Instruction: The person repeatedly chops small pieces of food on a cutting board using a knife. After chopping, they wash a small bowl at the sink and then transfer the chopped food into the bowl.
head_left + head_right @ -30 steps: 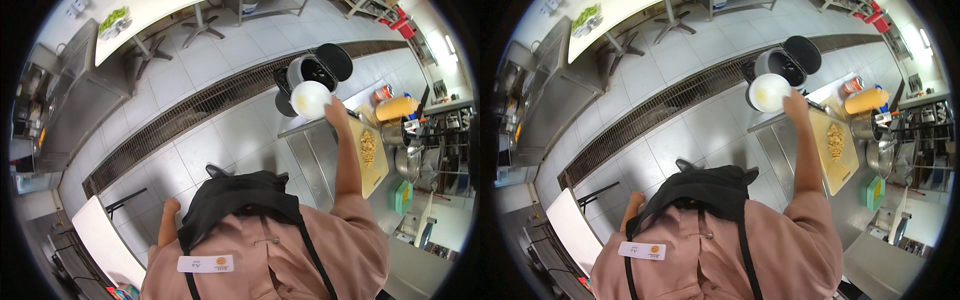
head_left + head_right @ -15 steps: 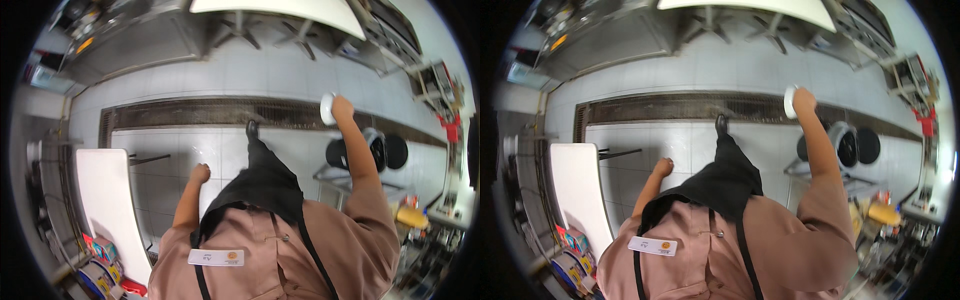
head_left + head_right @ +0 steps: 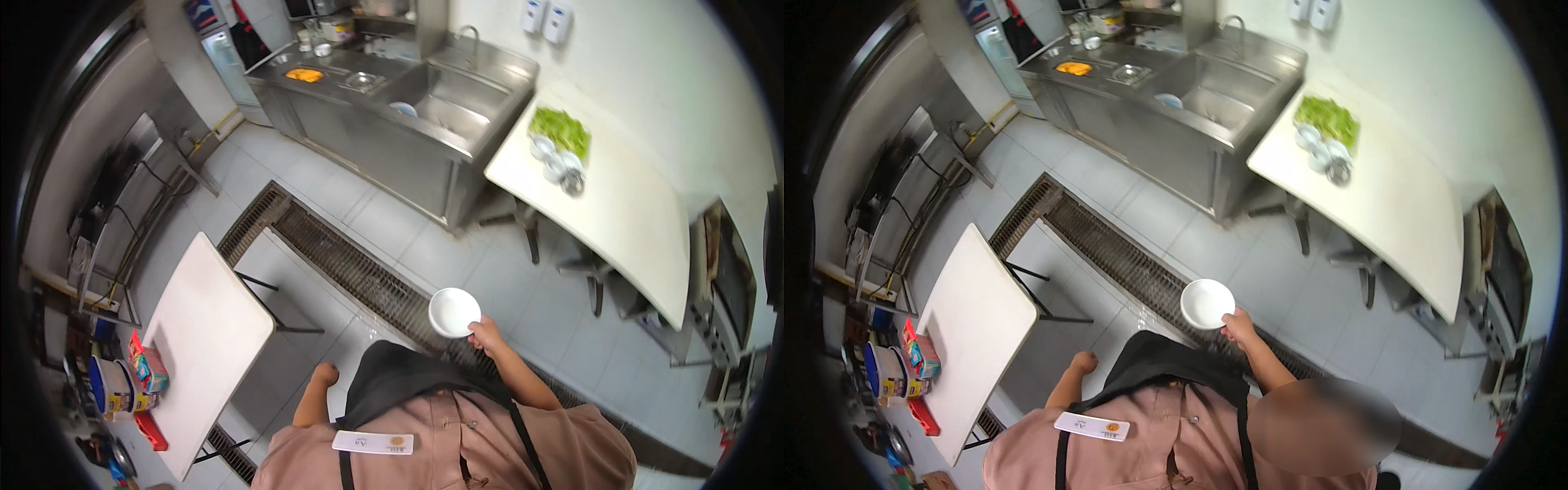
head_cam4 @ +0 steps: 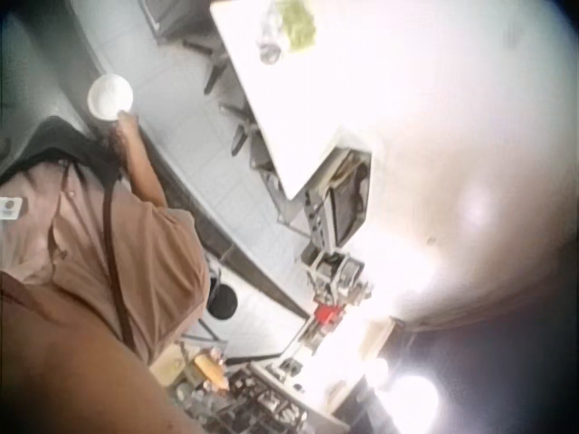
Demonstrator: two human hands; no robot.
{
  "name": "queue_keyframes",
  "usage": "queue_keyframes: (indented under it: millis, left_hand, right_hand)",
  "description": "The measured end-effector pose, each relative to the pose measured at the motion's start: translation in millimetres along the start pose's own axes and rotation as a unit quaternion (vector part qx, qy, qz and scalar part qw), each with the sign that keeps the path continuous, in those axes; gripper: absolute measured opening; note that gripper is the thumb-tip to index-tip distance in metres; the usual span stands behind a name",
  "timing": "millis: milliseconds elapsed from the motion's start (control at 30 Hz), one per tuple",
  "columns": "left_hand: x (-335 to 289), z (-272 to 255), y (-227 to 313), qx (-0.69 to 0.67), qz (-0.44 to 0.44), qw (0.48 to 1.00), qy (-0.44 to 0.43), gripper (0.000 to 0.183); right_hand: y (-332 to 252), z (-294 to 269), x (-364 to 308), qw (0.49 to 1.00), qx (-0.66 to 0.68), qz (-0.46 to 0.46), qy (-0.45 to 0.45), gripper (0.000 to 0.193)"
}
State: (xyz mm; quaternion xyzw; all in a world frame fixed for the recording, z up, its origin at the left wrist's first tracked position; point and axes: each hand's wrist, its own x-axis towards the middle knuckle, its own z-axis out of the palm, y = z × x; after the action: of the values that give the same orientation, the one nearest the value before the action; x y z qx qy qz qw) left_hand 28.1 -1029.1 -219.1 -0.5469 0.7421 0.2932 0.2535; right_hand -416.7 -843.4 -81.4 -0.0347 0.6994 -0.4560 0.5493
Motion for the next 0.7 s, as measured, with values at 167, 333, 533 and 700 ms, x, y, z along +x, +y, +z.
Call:
queue_keyframes:
  millis: [167, 333, 533, 700]
  left_hand:
    - [72, -73, 26, -0.139, -0.008, 0.985, 0.103, 0.03]
    - [190, -188, 81, -0.217, 0.101, 0.961, 0.137, 0.031]
    - [323, -374, 201, -0.106, 0.285, 0.943, 0.135, 0.031]
    - [406, -478, 312, -0.121, 0.384, 0.905, 0.14, 0.019]
  right_hand:
    - [-141, 57, 76, 0.992, -0.107, -0.059, -0.035, 0.028]
    - [-215, 92, 156, 0.995, -0.032, -0.097, 0.019, 0.03]
    - [-271, 99, 217, 0.988, 0.101, -0.066, 0.093, 0.026]
    - [-327, 82, 274, 0.971, 0.164, -0.076, 0.156, 0.027]
